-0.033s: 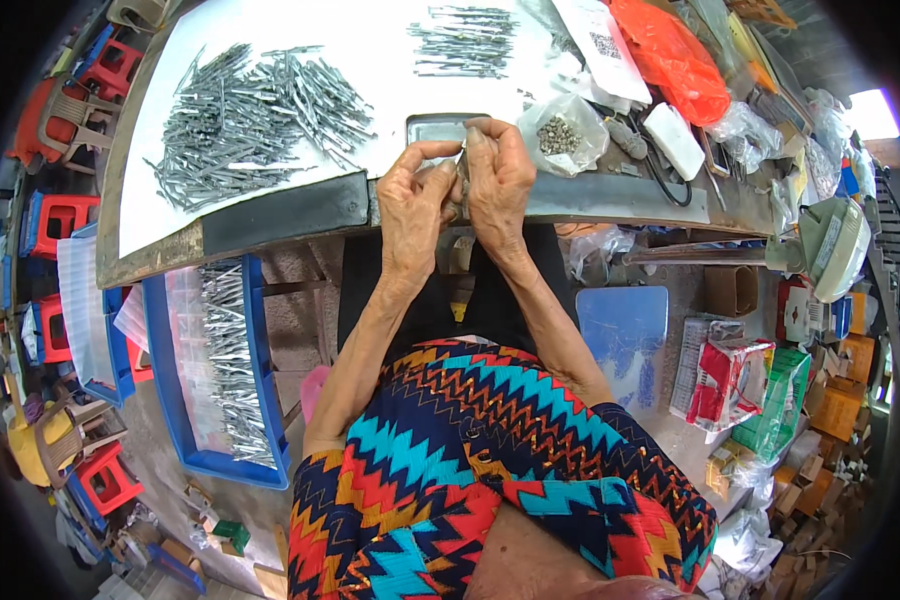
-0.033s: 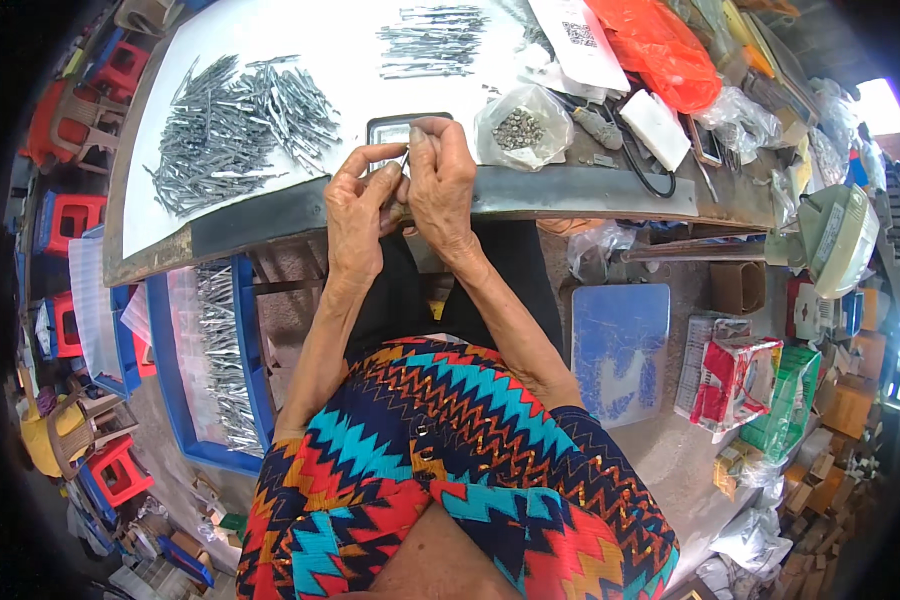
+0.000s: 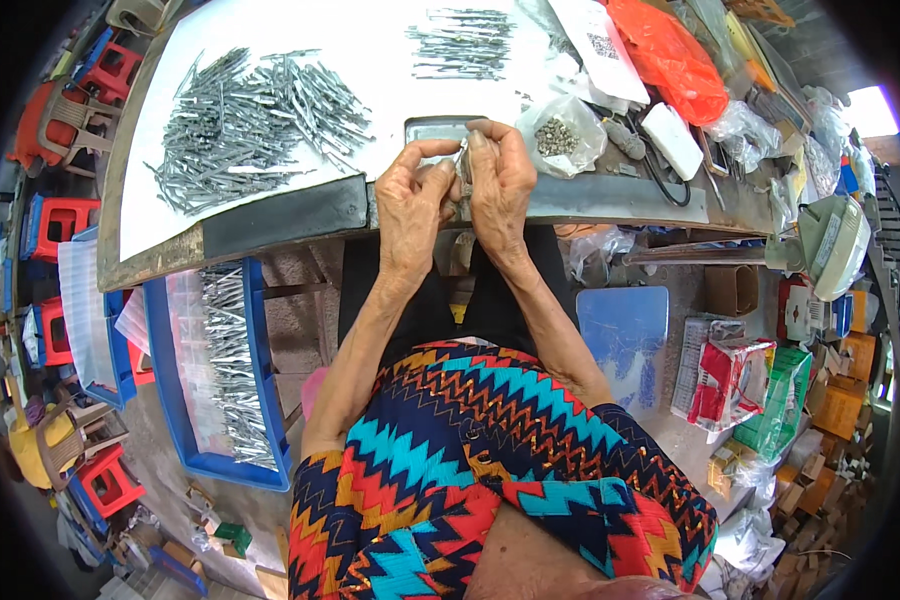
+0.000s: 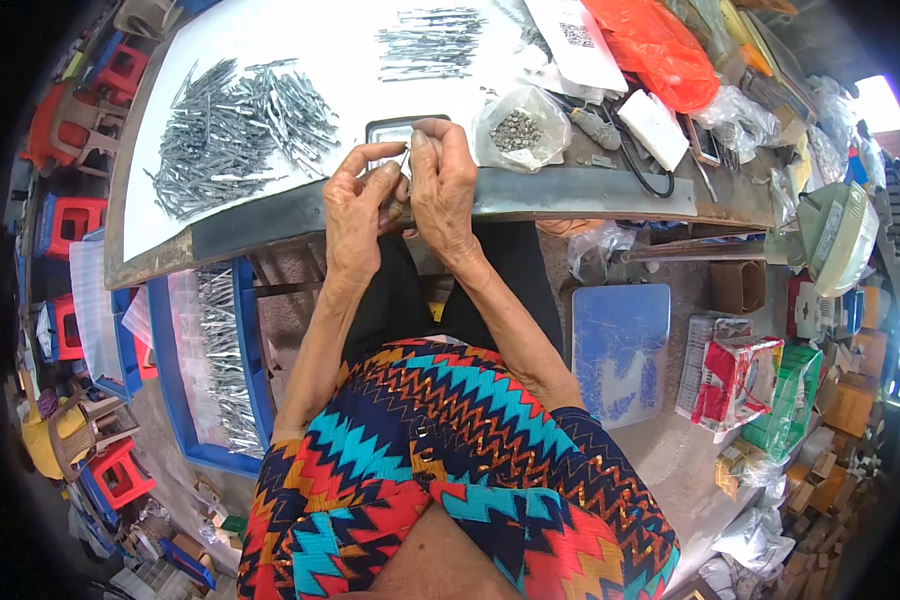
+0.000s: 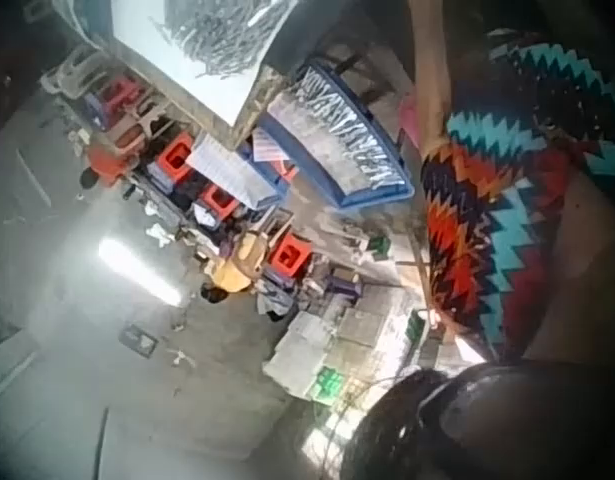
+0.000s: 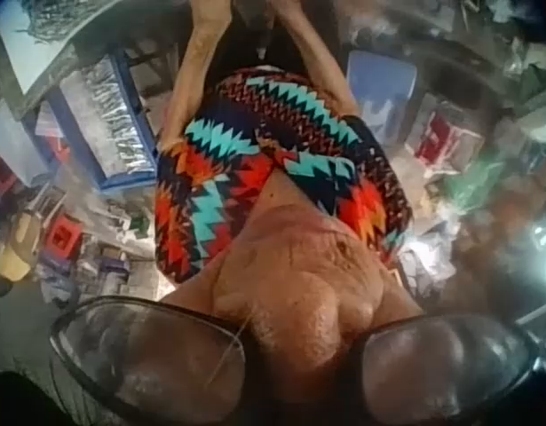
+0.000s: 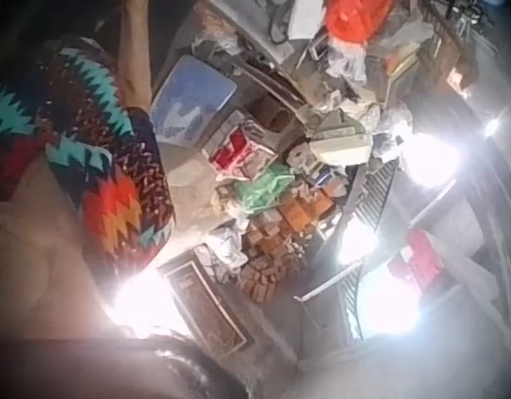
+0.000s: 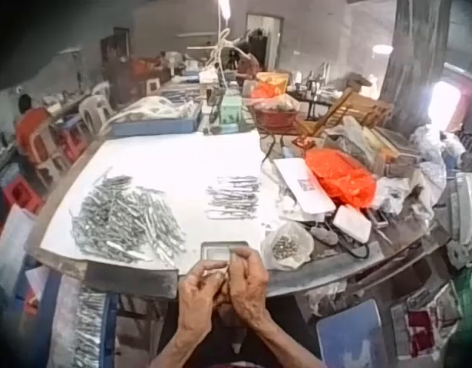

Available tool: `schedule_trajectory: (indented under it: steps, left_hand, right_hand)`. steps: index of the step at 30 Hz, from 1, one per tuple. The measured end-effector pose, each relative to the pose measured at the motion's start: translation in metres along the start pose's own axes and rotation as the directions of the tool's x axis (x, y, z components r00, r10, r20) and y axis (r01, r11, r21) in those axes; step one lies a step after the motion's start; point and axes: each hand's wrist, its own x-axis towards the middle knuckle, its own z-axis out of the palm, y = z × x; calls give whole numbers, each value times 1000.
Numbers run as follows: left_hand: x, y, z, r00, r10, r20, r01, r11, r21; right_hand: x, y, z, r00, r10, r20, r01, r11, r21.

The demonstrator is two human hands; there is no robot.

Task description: Assembling small metal hardware components by hand at a workshop bench.

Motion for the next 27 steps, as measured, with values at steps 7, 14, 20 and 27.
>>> schedule_trajectory:
  steps: [7, 14, 20, 27]
  left_hand:
    - [52, 5, -8, 972, 207, 107, -233, 877, 420]
    - [118, -13, -13, 948, 224, 225, -317, 616, 722]
    - [141, -25, 3, 884, 244, 399, -464, 353, 812]
    - [146, -30, 7, 831, 270, 486, -530, 122, 839]
  right_hand:
    - [-6, -14, -25, 992, 22, 126, 0, 985, -170]
    - [-24, -26, -81, 840, 114, 530, 28, 968, -251]
    - [-77, 33, -146, 861, 242, 447, 96, 787, -610]
    - [-109, 61, -170, 953, 294, 70, -19, 290, -957]
